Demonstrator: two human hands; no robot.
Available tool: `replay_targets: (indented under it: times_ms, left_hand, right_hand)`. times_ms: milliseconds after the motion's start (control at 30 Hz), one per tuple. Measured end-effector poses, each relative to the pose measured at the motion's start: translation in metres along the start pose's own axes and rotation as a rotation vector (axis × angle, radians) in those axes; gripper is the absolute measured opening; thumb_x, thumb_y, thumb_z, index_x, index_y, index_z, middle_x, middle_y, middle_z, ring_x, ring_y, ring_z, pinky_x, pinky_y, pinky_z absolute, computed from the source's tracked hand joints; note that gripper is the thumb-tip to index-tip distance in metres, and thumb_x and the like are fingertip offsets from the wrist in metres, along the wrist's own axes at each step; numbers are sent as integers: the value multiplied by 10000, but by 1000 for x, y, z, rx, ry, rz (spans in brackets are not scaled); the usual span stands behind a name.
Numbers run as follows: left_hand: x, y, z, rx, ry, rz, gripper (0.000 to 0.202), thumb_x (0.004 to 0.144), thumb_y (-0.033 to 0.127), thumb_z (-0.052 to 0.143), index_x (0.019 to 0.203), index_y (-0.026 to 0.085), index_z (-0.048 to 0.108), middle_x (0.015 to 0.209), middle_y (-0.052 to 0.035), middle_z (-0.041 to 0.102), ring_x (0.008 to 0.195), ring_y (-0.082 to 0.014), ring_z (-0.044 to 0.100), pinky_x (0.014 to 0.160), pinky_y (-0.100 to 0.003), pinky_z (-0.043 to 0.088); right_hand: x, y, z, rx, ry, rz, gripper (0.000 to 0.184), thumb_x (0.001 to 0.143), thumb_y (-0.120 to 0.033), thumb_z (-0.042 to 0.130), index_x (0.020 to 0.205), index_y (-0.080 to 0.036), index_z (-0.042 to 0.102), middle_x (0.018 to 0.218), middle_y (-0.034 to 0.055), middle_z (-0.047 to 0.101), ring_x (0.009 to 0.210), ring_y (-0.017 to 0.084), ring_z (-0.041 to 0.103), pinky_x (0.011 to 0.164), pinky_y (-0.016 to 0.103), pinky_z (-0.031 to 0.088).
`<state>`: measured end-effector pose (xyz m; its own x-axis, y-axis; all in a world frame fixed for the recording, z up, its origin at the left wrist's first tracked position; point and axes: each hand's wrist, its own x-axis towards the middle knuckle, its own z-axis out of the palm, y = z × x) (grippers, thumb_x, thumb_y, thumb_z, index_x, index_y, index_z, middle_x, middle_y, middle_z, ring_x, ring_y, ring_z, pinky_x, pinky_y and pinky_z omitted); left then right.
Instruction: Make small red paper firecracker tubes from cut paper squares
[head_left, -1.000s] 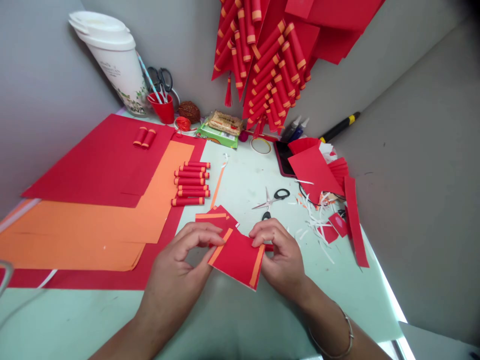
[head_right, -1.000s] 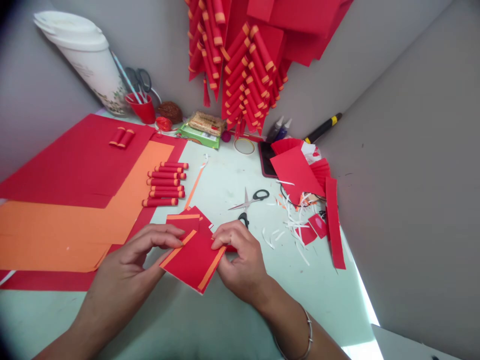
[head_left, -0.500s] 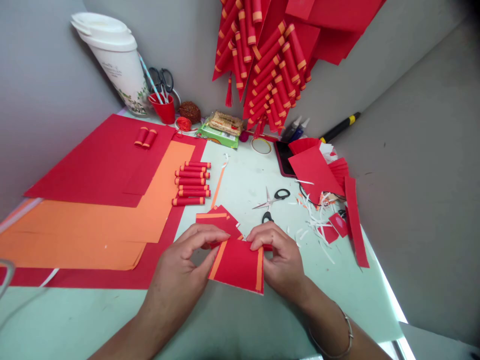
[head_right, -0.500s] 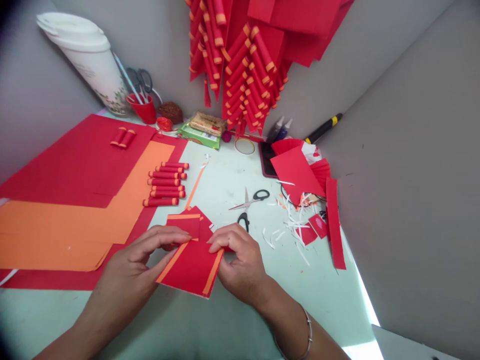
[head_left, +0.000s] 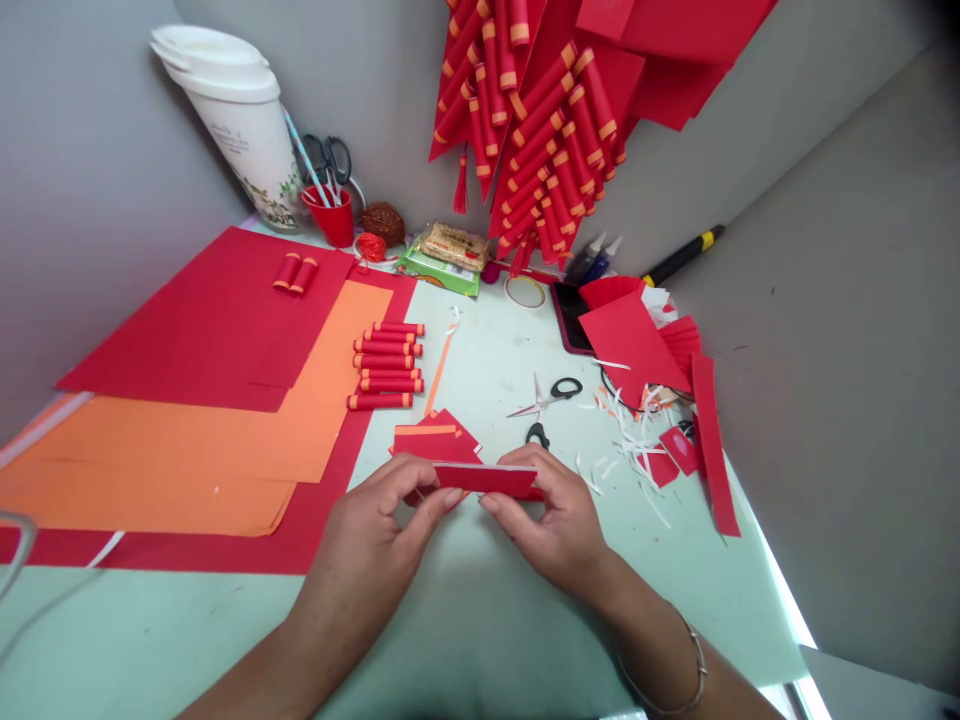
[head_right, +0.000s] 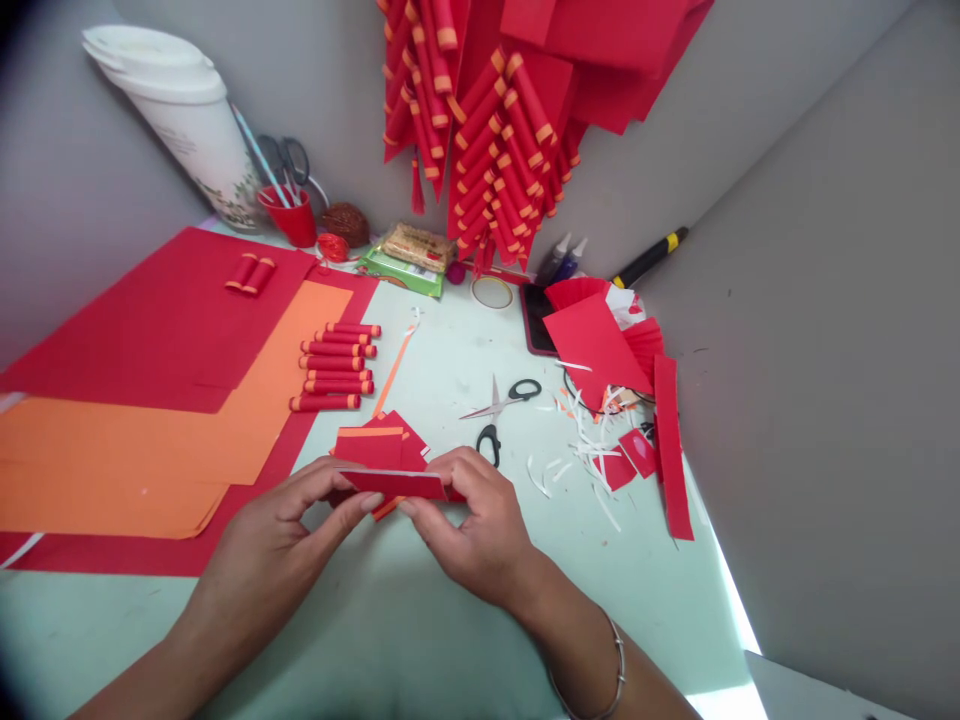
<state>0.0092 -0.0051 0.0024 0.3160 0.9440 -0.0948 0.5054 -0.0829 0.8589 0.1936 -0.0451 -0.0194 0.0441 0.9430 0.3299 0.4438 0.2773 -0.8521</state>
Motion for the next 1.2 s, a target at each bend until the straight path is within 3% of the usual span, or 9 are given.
replay_targets:
  times_ms: [233,467,600,833,1200]
  left_hand:
    - [0,0,0,10,24,-91,252,848,462,623,712,249,624,675,43,605,594,-157,531,557,-252,406]
    - [-2,0,0,-1,-79,-130,314,879,480,571,679,239,544,648,45,570,620,-162,536,555,-250,384]
    - [-2,1,-1,-45,-108,-186,316,867,503,585,694,240,550,660,48,586,638,-164,538,571,-250,384]
    - [3,4,-1,-189,-90,-263,297,818,532,634,767,241,599,659,57,575,654,-161,531,624,-250,394]
    - [0,1,-2,-55,-154,-220,336,881,521,530,690,244,533,604,55,567,595,-169,525,585,-270,363]
  right_hand:
    - [-1,0,0,5,-39,101,75,837,-222,702,910,-210,715,828,23,683,753,172,642,679,276,506]
    - [1,0,-3,162,-112,209,189,875,-250,648,1045,-225,727,966,40,721,862,190,661,732,282,529]
    - [0,1,-3,234,-139,343,204,887,-290,639,1056,-218,729,957,50,730,852,208,666,733,310,533]
    - [-1,1,-1,405,-138,474,198,875,-335,663,1009,-205,731,907,38,732,815,189,649,741,302,516]
    - [3,0,-2,506,-146,504,138,851,-334,681,910,-212,706,706,-23,636,693,139,602,673,249,495]
